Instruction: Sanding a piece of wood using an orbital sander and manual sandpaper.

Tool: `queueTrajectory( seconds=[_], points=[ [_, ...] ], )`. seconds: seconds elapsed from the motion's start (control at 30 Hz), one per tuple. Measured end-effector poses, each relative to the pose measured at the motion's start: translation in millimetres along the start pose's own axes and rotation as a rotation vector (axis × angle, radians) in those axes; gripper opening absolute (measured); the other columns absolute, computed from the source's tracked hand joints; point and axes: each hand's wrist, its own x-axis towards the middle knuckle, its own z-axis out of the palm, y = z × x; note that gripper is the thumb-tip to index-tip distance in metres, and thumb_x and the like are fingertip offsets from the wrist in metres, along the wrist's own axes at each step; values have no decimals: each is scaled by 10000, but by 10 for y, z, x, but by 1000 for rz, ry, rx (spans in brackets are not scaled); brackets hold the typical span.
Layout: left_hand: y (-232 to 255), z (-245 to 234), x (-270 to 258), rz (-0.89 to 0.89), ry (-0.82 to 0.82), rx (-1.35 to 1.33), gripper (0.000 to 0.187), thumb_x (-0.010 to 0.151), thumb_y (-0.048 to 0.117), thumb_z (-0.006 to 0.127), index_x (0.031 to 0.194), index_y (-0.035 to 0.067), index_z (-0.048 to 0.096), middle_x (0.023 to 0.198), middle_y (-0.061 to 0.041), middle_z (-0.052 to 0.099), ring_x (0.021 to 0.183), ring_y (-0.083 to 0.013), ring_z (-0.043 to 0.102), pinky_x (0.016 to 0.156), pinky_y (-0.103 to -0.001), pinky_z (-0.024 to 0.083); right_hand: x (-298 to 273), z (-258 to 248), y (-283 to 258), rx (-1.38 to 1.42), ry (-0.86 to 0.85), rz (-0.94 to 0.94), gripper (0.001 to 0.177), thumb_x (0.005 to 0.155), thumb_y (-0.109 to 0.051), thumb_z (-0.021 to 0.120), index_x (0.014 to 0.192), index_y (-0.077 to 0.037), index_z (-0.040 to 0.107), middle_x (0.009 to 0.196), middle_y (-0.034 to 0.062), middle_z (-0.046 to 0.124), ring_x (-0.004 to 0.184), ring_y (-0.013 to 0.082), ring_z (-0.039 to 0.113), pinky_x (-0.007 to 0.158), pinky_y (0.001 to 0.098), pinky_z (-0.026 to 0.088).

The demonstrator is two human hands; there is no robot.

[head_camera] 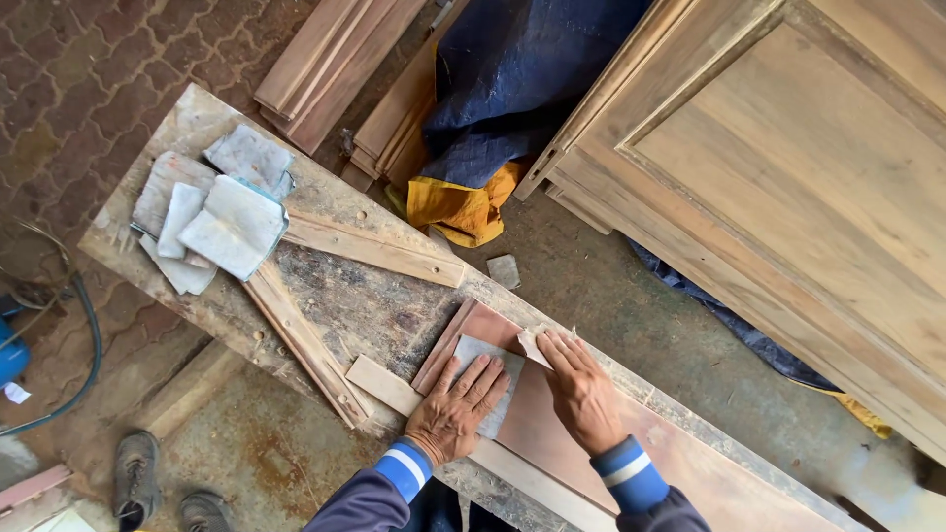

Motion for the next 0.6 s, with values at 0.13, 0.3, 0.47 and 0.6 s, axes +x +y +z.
queueTrajectory(
  seconds=[0.13, 0.3, 0.47, 0.6],
  points=[
    [-26, -118, 91, 25, -69, -43, 835, 812, 204, 560, 1602, 76, 323, 1691, -141, 254, 1557, -328, 201, 1239, -568, 81, 330, 261, -231, 23, 29, -38, 534, 904, -87, 605, 1427, 0, 538, 1456, 229, 566, 1381, 371, 516, 1194, 468, 346],
    [-30, 1, 31, 40, -143, -76, 783, 825, 213, 567, 1555, 77, 318, 1635, -182, 244, 1528, -376, 190, 1225, -614, 57, 444, 396, -405, -41, 53, -9, 540, 890, -13, 594, 1425, -9, 531, 1460, 231, 583, 1399, 363, 525, 1231, 451, 327],
    [8, -98, 35, 12, -33, -31, 852, 776, 162, 547, 1594, 90, 320, 1671, -136, 268, 1542, -315, 226, 1236, -567, 106, -689, -78, 325, -136, 73, 171, 489, 901, -39, 614, 1389, -44, 576, 1416, 187, 615, 1343, 350, 555, 1165, 454, 394],
    [18, -101, 33, 11, 37, -46, 805, 807, 144, 527, 1587, 86, 333, 1663, -128, 292, 1541, -305, 241, 1236, -568, 133, -975, 37, 448, -203, 149, 304, 494, 917, -21, 606, 1406, -81, 575, 1429, 162, 608, 1359, 337, 554, 1136, 428, 446]
  ],
)
